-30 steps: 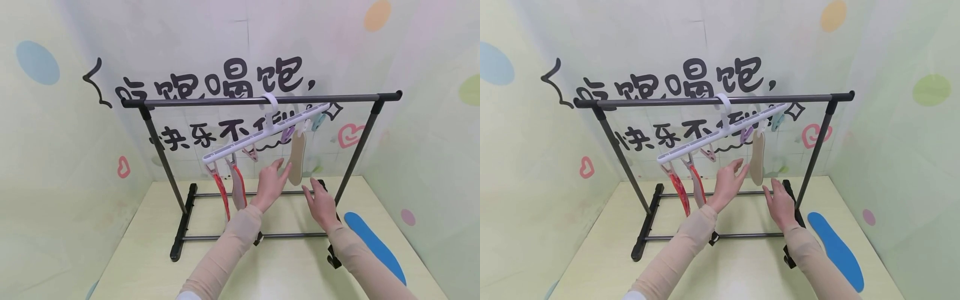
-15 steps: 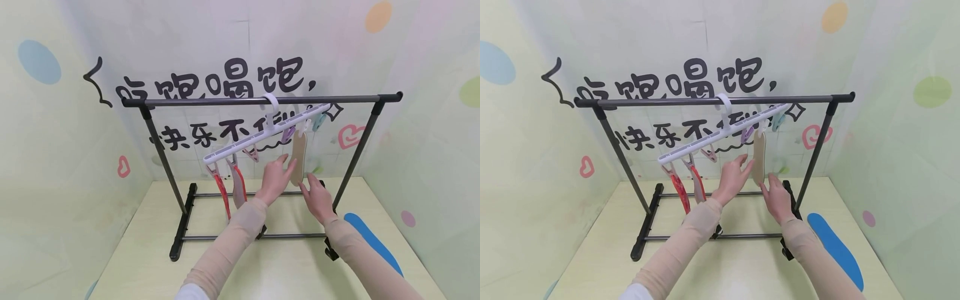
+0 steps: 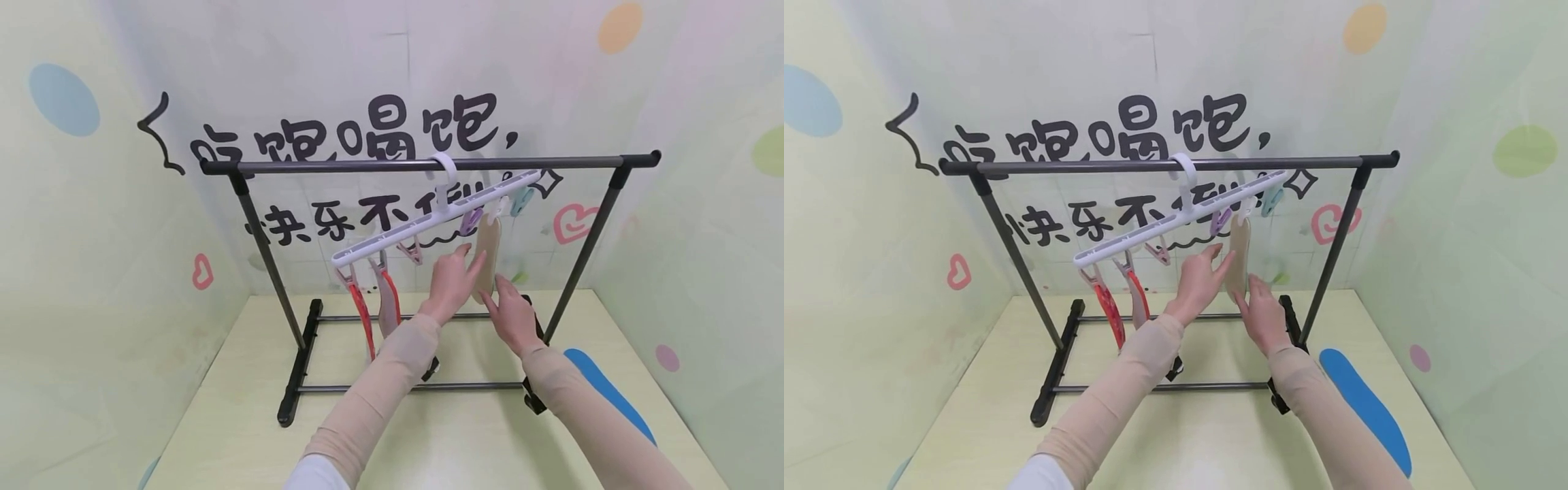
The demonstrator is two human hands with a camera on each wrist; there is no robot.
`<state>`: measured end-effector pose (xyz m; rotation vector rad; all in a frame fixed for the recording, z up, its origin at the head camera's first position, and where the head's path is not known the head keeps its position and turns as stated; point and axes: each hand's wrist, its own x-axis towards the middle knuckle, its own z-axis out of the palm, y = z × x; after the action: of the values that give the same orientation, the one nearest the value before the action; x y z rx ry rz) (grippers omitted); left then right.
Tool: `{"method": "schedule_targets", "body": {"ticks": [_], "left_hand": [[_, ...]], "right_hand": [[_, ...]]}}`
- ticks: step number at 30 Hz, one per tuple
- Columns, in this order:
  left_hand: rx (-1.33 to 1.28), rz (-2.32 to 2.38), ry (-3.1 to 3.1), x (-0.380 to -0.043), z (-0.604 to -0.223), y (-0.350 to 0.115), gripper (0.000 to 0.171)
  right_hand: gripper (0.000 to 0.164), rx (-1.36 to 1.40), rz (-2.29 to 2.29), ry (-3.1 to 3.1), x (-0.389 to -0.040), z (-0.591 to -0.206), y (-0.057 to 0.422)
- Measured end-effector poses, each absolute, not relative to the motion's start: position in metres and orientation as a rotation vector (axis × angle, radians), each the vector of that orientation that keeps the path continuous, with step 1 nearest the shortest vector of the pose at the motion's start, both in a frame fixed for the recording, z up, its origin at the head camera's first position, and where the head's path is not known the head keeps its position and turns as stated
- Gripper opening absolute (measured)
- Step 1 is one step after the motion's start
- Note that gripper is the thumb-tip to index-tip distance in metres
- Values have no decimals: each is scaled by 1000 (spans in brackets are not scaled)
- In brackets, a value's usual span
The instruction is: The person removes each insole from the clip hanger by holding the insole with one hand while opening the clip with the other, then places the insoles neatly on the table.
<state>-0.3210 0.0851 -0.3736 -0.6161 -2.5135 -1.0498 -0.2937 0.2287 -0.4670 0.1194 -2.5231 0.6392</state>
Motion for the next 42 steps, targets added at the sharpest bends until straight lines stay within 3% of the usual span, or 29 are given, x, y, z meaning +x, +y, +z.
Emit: {"method": "schedule_targets", "body": {"ticks": [13,22,34,42], "left_hand": [[-624,-1039,-2488,-323,-367,89,51],[-613,-1035,-2469,-322,-368,90,49],[-634,-996,-2470,-319,-366,90,48],[-641,-1043,-2471,-314,-365,92,48]], "right_hand": [[47,140,666,-2444,-309,-462,228],[25,178,612,-2393,-312,-461,226],[17,214,605,-2332,-300,-467,225],[25,246,603,-2289,-293,-472,229]]}}
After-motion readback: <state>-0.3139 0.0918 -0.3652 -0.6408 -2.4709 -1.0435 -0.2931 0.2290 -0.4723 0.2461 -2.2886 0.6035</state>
